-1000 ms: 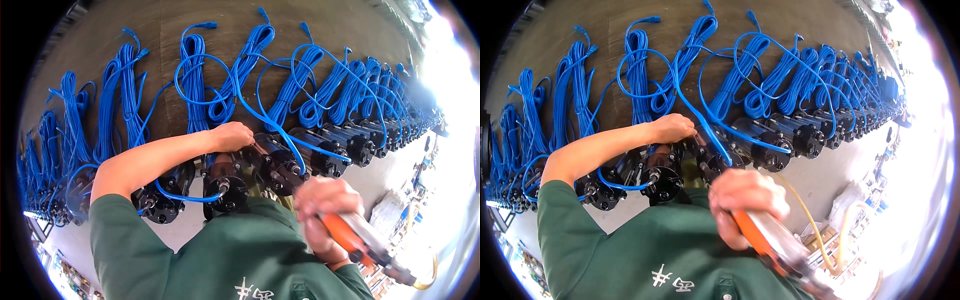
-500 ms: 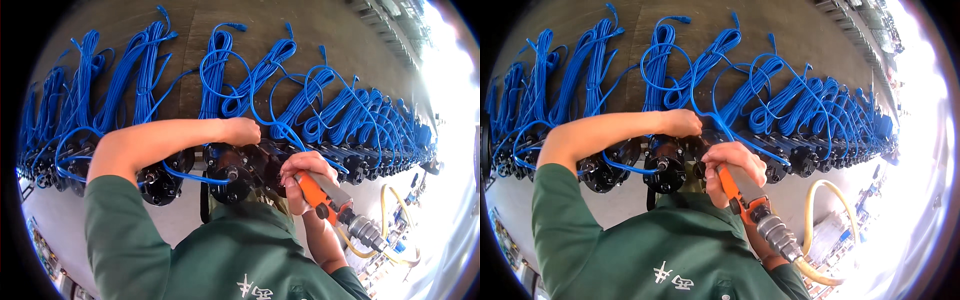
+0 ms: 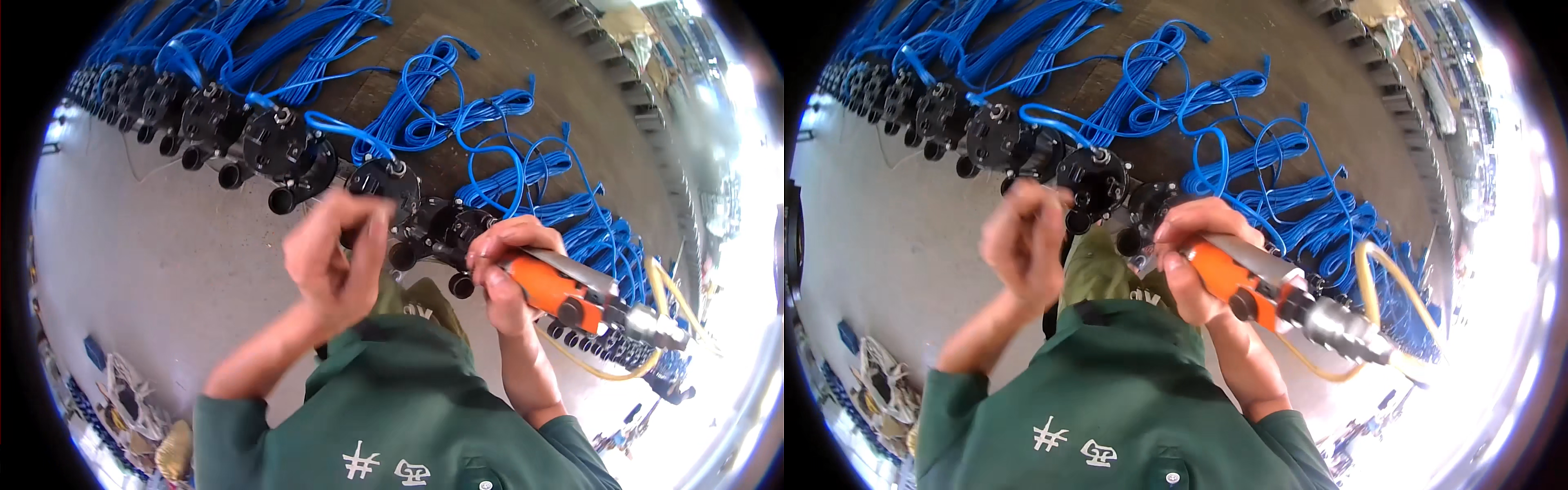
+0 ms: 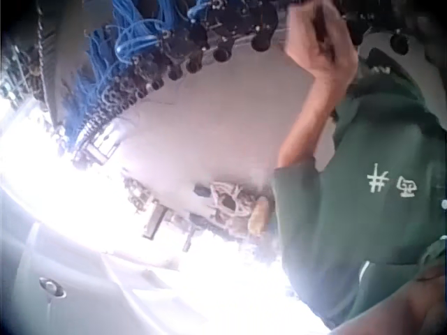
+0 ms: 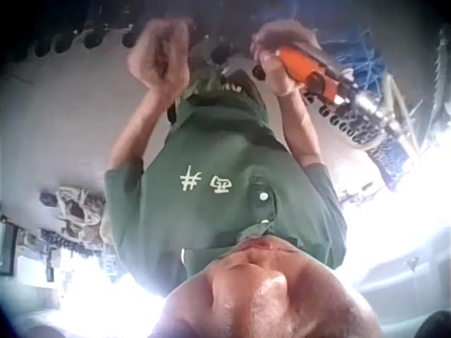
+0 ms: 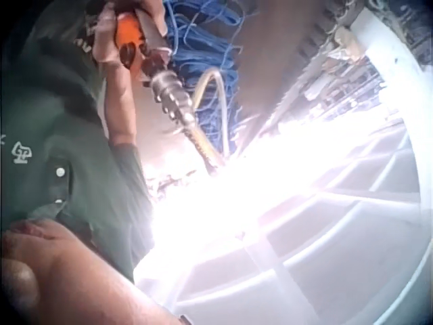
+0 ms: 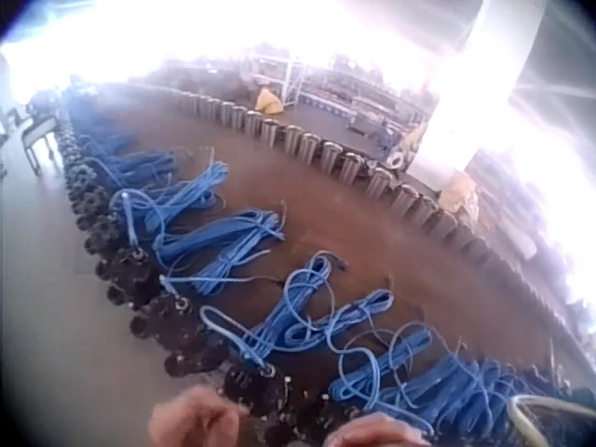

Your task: The person assembles multiple water pumps by hand using an air screwdriver to tighten screws on the pump heads, handling one pump at a time in a long row.

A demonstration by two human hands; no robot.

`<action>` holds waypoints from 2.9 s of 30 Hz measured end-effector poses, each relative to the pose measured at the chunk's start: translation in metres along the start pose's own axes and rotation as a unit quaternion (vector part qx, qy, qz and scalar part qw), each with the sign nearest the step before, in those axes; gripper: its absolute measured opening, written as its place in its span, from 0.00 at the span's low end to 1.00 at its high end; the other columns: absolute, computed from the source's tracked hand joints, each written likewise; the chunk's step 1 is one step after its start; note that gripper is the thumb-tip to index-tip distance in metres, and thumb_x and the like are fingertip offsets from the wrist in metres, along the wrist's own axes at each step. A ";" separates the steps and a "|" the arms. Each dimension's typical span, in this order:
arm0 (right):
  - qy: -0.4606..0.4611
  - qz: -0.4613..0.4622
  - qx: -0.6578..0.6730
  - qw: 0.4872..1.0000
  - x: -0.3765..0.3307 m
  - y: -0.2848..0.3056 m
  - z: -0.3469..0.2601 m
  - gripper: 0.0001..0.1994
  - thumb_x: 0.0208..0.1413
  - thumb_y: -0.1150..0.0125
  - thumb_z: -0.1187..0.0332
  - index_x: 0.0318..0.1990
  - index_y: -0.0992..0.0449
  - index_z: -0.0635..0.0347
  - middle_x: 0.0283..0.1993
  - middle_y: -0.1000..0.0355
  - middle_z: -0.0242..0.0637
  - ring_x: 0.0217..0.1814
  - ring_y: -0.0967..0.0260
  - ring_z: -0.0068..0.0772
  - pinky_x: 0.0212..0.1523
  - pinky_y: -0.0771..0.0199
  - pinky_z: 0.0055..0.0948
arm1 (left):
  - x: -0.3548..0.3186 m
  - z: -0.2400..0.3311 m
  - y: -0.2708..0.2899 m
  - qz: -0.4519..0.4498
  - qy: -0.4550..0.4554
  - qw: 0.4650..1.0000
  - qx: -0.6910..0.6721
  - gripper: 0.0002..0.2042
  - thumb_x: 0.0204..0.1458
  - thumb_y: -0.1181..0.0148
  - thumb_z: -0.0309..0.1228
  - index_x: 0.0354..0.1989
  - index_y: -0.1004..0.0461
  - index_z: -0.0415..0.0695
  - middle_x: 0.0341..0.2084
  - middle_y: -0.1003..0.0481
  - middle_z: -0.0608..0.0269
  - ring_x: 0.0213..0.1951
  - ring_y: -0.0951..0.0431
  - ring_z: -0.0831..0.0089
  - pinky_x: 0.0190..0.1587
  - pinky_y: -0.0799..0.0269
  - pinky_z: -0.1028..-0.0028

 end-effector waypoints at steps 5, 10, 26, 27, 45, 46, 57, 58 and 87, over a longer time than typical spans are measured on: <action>0.041 -0.110 -0.042 0.992 -0.012 -0.018 0.036 0.14 0.49 0.45 0.80 0.45 0.32 0.64 0.36 0.33 0.42 0.25 0.35 0.26 0.26 0.28 0.28 | -0.182 -0.124 -0.063 -0.008 0.567 0.774 -0.283 0.10 0.64 0.45 0.33 0.38 0.24 0.38 0.21 0.29 0.68 0.22 0.30 0.80 0.23 0.35 0.76; 0.053 -0.165 -0.011 0.985 -0.015 -0.028 0.040 0.14 0.48 0.49 0.82 0.45 0.33 0.64 0.35 0.33 0.42 0.28 0.35 0.28 0.27 0.29 0.28 | -0.229 -0.158 -0.152 0.105 0.592 0.568 -0.562 0.12 0.68 0.54 0.34 0.43 0.29 0.38 0.28 0.26 0.59 0.28 0.26 0.67 0.31 0.27 0.71; 0.054 -0.062 -0.080 0.993 -0.054 0.018 -0.015 0.21 0.43 0.48 0.75 0.48 0.31 0.72 0.37 0.31 0.46 0.23 0.36 0.25 0.28 0.29 0.29 | -0.228 -0.178 -0.185 0.248 0.489 0.547 -0.633 0.11 0.67 0.59 0.28 0.41 0.32 0.33 0.30 0.23 0.50 0.27 0.22 0.65 0.27 0.24 0.70; 0.048 -0.052 -0.087 0.994 -0.055 0.021 -0.011 0.21 0.43 0.47 0.75 0.48 0.31 0.72 0.37 0.31 0.46 0.23 0.36 0.25 0.28 0.29 0.29 | -0.230 -0.179 -0.184 0.251 0.511 0.541 -0.620 0.10 0.67 0.58 0.28 0.41 0.32 0.34 0.30 0.23 0.51 0.27 0.22 0.65 0.27 0.24 0.70; 0.042 -0.016 -0.049 0.998 -0.051 0.042 -0.010 0.20 0.42 0.48 0.75 0.47 0.32 0.68 0.36 0.33 0.43 0.23 0.36 0.24 0.29 0.28 0.28 | -0.225 -0.174 -0.176 0.236 0.502 0.573 -0.603 0.10 0.66 0.58 0.29 0.41 0.31 0.37 0.30 0.24 0.51 0.28 0.24 0.65 0.31 0.24 0.70; 0.053 -0.014 -0.040 0.998 -0.051 0.042 -0.009 0.20 0.43 0.48 0.74 0.48 0.31 0.67 0.37 0.33 0.43 0.23 0.37 0.24 0.30 0.28 0.28 | -0.225 -0.175 -0.177 0.231 0.494 0.572 -0.613 0.10 0.66 0.58 0.29 0.41 0.31 0.37 0.30 0.24 0.51 0.28 0.24 0.64 0.31 0.24 0.69; -0.020 -0.098 -0.040 0.994 -0.047 0.030 0.008 0.18 0.48 0.44 0.77 0.49 0.32 0.70 0.37 0.28 0.48 0.27 0.31 0.28 0.29 0.28 0.27 | -0.222 -0.176 -0.138 0.090 0.549 0.753 -0.350 0.11 0.65 0.52 0.32 0.43 0.28 0.35 0.23 0.24 0.57 0.24 0.23 0.67 0.28 0.25 0.72; -0.015 -0.084 -0.018 0.996 -0.046 0.032 -0.001 0.18 0.47 0.44 0.77 0.49 0.32 0.70 0.37 0.28 0.48 0.27 0.32 0.28 0.28 0.28 0.26 | -0.215 -0.170 -0.125 0.102 0.493 0.832 -0.233 0.10 0.60 0.41 0.30 0.39 0.27 0.34 0.18 0.26 0.60 0.22 0.25 0.68 0.28 0.26 0.73; 0.079 0.295 -0.038 0.951 -0.225 0.232 -0.180 0.20 0.44 0.47 0.72 0.47 0.33 0.73 0.36 0.31 0.43 0.23 0.38 0.22 0.27 0.31 0.27 | -0.123 -0.185 -0.125 -0.259 -0.014 0.965 -0.030 0.51 0.29 0.18 0.22 0.66 0.44 0.36 0.56 0.31 0.54 0.53 0.28 0.66 0.57 0.29 0.68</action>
Point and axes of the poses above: each hand's wrist, its own x-axis towards the middle knuckle, its own y-axis out of the back of the hand, z = x × y, the point moved 5 cm from there along x, towards the middle knuckle
